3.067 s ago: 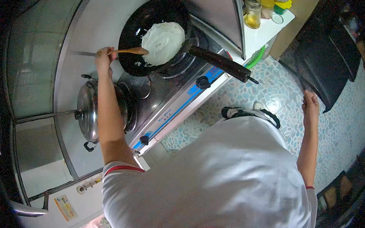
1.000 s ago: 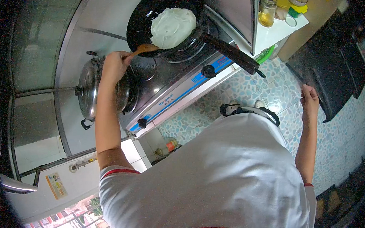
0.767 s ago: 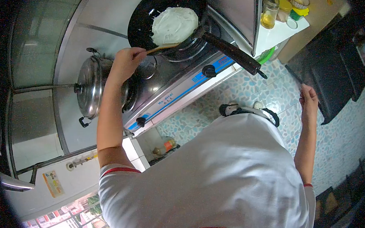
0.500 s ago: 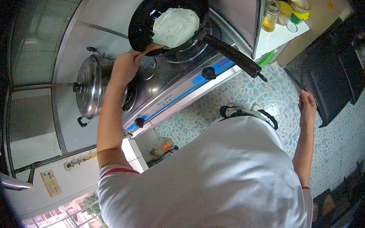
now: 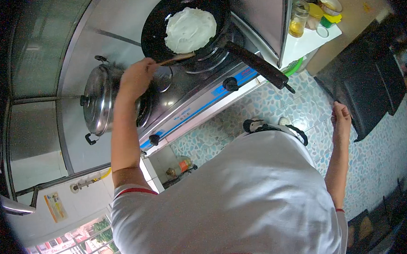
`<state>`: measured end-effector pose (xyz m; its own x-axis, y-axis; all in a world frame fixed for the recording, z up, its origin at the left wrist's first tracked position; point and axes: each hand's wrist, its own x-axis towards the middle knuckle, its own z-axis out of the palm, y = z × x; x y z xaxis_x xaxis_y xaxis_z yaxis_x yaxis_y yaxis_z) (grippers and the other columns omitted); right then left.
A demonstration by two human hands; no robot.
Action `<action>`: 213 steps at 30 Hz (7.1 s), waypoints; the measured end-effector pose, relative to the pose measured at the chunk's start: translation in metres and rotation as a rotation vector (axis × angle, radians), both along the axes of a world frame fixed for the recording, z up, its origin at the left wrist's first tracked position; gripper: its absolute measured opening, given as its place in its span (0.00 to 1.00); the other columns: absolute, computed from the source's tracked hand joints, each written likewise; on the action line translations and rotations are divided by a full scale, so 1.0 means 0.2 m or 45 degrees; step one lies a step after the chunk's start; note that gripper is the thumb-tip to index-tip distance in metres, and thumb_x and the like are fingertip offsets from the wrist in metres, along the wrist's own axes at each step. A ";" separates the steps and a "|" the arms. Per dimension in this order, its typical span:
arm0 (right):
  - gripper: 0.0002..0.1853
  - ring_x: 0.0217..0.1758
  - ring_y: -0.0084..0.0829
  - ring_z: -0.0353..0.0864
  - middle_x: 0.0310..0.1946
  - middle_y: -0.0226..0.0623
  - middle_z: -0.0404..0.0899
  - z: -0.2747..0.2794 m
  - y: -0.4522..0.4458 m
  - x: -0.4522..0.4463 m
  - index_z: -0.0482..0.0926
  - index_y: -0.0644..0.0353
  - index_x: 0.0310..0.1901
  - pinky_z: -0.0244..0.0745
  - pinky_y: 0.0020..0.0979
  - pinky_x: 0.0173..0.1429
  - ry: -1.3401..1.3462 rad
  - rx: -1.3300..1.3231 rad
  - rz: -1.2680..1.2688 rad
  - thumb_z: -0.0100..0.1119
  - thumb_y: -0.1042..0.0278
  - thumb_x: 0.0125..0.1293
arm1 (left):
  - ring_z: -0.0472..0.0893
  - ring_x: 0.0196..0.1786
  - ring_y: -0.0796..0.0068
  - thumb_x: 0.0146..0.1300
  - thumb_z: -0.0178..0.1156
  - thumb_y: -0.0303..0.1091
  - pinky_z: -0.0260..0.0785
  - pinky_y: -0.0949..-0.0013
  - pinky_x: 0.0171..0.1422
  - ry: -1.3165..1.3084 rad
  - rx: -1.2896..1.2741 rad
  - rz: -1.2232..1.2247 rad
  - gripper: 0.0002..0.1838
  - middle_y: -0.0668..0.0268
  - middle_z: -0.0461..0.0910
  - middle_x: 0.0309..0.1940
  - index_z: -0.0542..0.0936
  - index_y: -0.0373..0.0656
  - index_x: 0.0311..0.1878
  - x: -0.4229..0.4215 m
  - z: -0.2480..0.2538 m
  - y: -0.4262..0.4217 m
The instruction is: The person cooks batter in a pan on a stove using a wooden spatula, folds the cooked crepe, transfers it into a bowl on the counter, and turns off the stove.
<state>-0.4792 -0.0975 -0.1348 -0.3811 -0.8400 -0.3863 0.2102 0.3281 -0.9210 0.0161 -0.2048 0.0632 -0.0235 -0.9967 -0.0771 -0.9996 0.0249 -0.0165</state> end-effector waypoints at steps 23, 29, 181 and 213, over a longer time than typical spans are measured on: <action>0.06 0.23 0.09 0.60 0.22 0.17 0.67 -0.05 -0.03 -0.02 0.75 0.51 0.28 0.53 0.14 0.27 -0.052 -0.024 -0.056 0.57 0.63 0.60 | 0.77 0.42 0.54 0.64 0.46 0.39 0.68 0.60 0.47 0.031 0.230 -0.323 0.17 0.49 0.78 0.37 0.74 0.42 0.51 -0.07 -0.11 -0.32; 0.05 0.23 0.10 0.60 0.22 0.17 0.67 -0.04 -0.05 -0.02 0.75 0.51 0.30 0.54 0.14 0.28 -0.021 -0.002 -0.042 0.57 0.62 0.61 | 0.78 0.39 0.55 0.61 0.50 0.32 0.67 0.65 0.45 0.127 0.340 -0.122 0.14 0.50 0.78 0.38 0.76 0.43 0.49 0.25 0.02 -0.21; 0.06 0.25 0.11 0.61 0.23 0.18 0.68 -0.04 -0.11 0.05 0.75 0.51 0.30 0.55 0.16 0.31 0.040 0.082 0.102 0.57 0.60 0.60 | 0.80 0.34 0.54 0.61 0.44 0.37 0.72 0.57 0.40 -0.144 -0.064 -0.159 0.17 0.50 0.79 0.30 0.79 0.35 0.31 -0.26 -0.33 -0.36; 0.06 0.24 0.11 0.61 0.22 0.19 0.68 -0.06 -0.10 0.04 0.74 0.51 0.27 0.55 0.14 0.29 -0.025 0.048 0.083 0.57 0.63 0.60 | 0.77 0.41 0.52 0.63 0.45 0.38 0.69 0.55 0.44 -0.361 0.138 0.006 0.15 0.53 0.77 0.37 0.76 0.52 0.50 0.11 -0.02 -0.13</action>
